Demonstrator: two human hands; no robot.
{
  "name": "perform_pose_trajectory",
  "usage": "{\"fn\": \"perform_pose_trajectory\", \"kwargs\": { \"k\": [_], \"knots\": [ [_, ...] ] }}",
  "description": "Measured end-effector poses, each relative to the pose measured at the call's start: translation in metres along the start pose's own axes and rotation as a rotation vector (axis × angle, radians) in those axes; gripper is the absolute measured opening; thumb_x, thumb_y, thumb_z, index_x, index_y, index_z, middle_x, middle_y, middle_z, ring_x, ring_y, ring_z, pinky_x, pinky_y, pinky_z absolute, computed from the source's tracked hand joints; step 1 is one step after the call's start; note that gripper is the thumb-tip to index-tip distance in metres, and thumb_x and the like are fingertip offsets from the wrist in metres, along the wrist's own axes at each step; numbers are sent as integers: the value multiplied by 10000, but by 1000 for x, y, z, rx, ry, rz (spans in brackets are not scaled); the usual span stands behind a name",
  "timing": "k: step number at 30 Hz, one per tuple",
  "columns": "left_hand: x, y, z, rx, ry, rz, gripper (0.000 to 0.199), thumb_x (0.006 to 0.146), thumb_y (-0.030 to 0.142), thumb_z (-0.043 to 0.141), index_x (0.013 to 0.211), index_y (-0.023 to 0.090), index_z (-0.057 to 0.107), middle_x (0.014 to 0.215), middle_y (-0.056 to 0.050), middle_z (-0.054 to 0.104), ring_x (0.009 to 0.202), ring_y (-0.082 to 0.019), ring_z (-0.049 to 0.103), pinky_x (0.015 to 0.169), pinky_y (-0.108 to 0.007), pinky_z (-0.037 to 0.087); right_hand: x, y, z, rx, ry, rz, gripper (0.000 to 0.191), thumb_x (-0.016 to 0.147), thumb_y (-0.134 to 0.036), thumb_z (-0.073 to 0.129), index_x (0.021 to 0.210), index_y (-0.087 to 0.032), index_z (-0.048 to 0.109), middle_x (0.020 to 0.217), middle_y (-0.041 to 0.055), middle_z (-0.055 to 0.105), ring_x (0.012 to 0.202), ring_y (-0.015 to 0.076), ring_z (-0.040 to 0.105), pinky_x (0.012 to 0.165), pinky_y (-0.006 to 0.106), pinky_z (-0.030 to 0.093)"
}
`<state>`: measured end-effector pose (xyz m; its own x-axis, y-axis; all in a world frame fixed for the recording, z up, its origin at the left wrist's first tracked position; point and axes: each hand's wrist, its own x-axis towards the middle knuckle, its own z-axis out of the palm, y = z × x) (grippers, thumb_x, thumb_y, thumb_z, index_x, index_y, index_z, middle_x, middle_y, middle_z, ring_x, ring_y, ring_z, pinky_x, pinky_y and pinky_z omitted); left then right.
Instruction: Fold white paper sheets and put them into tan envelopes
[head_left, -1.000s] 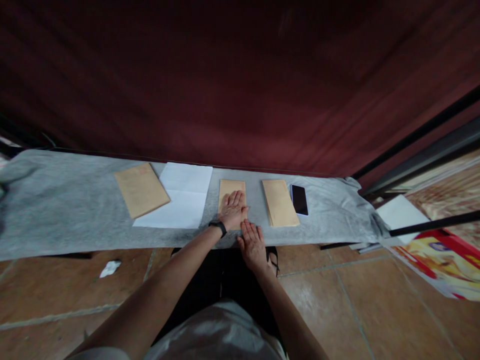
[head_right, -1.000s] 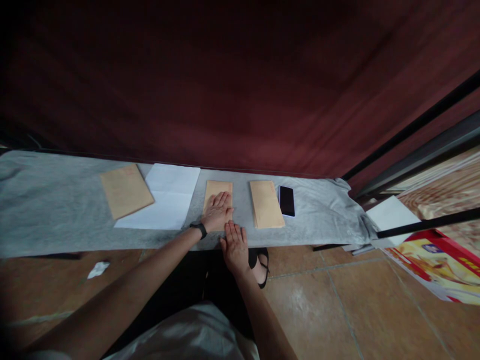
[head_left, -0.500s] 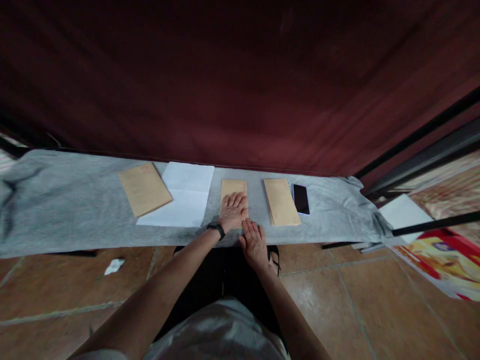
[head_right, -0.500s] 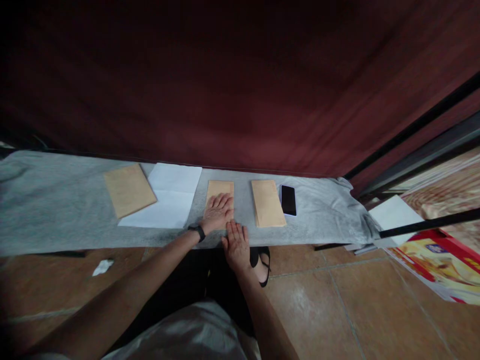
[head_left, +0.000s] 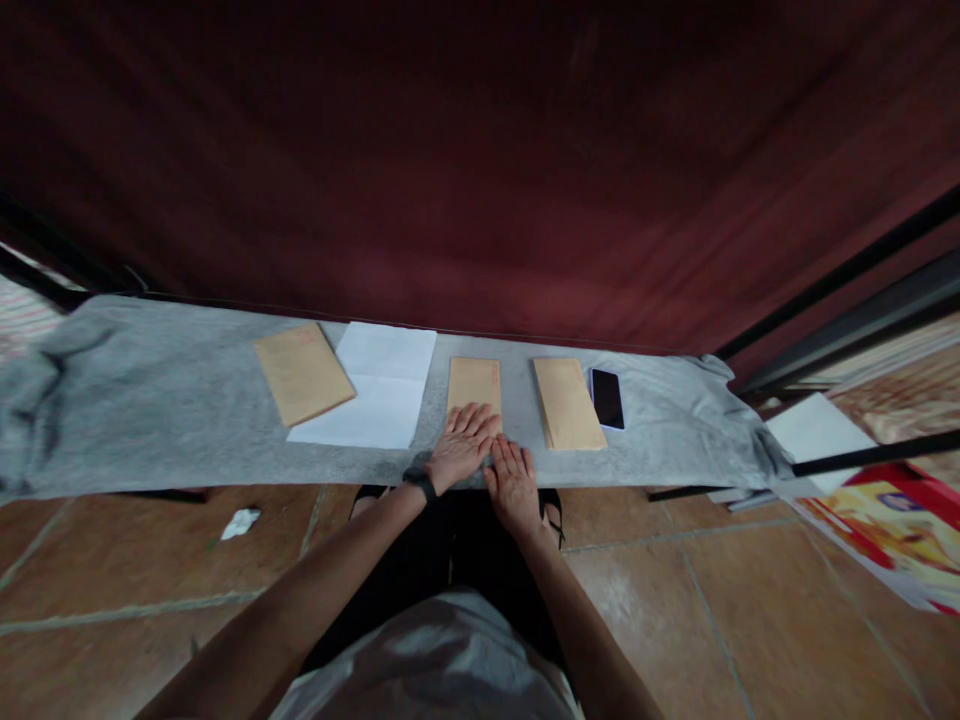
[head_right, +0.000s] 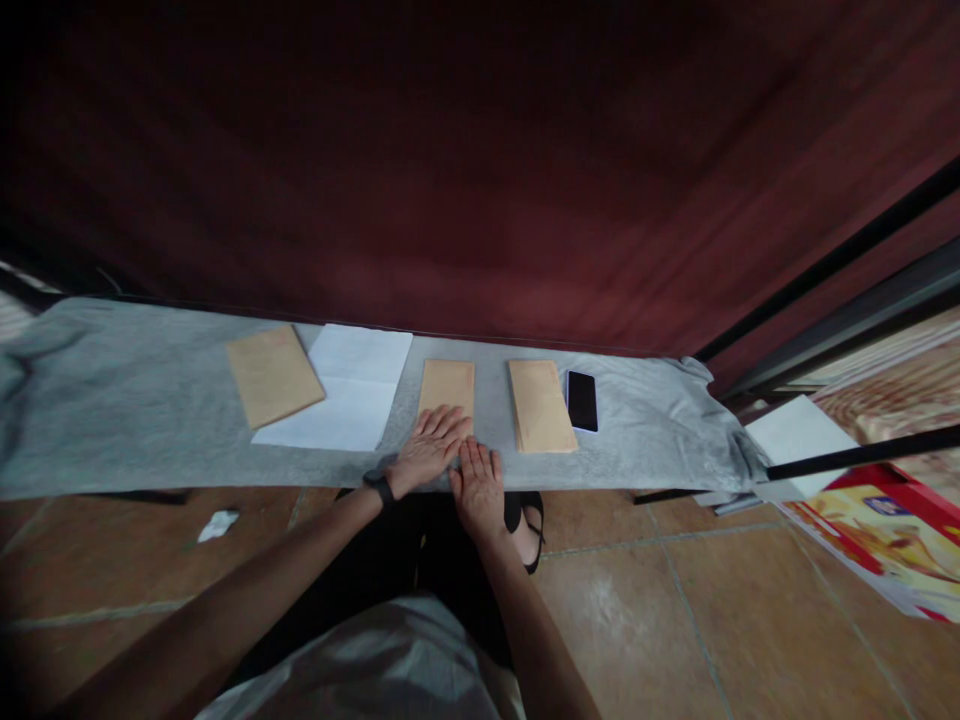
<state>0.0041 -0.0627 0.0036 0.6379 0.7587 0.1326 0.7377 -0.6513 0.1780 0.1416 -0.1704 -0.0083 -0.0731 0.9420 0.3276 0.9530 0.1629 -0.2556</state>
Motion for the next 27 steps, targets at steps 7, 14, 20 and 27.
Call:
{"fn": "perform_pose_trajectory", "kwargs": {
  "k": [7, 14, 20, 27],
  "knots": [
    [-33, 3, -8, 4, 40, 60, 523, 1041, 348, 299, 1549, 243, 369, 1631, -42, 341, 1525, -236, 246, 1250, -484, 170, -1, 1, 2, -8, 0, -8, 519, 1060, -348, 370, 1531, -134, 394, 1558, 126, 450, 1449, 263, 390, 1216, 495, 230],
    [-57, -3, -13, 27, 60, 127, 510, 1038, 384, 387, 1538, 282, 387, 1639, -59, 320, 1528, -258, 241, 1236, -479, 227, -2, 2, 3, -15, -7, -18, 516, 1058, -341, 375, 1526, -125, 402, 1564, 131, 439, 1452, 270, 386, 1213, 498, 237],
    [-62, -3, -14, 34, 70, 134, 530, 1030, 417, 421, 1545, 302, 369, 1643, -71, 310, 1526, -261, 247, 1234, -484, 227, -2, 3, 2, -12, -7, -26, 522, 1059, -331, 365, 1540, -129, 377, 1571, 135, 427, 1460, 269, 373, 1216, 500, 225],
    [-63, -2, -18, 46, 41, 133, 610, 991, 422, 513, 1561, 291, 337, 1653, -88, 278, 1535, -285, 211, 1239, -482, 208, -4, 3, 2, -31, -15, -38, 508, 1060, -337, 374, 1524, -136, 410, 1579, 143, 412, 1467, 270, 354, 1209, 504, 228]
  ]
}}
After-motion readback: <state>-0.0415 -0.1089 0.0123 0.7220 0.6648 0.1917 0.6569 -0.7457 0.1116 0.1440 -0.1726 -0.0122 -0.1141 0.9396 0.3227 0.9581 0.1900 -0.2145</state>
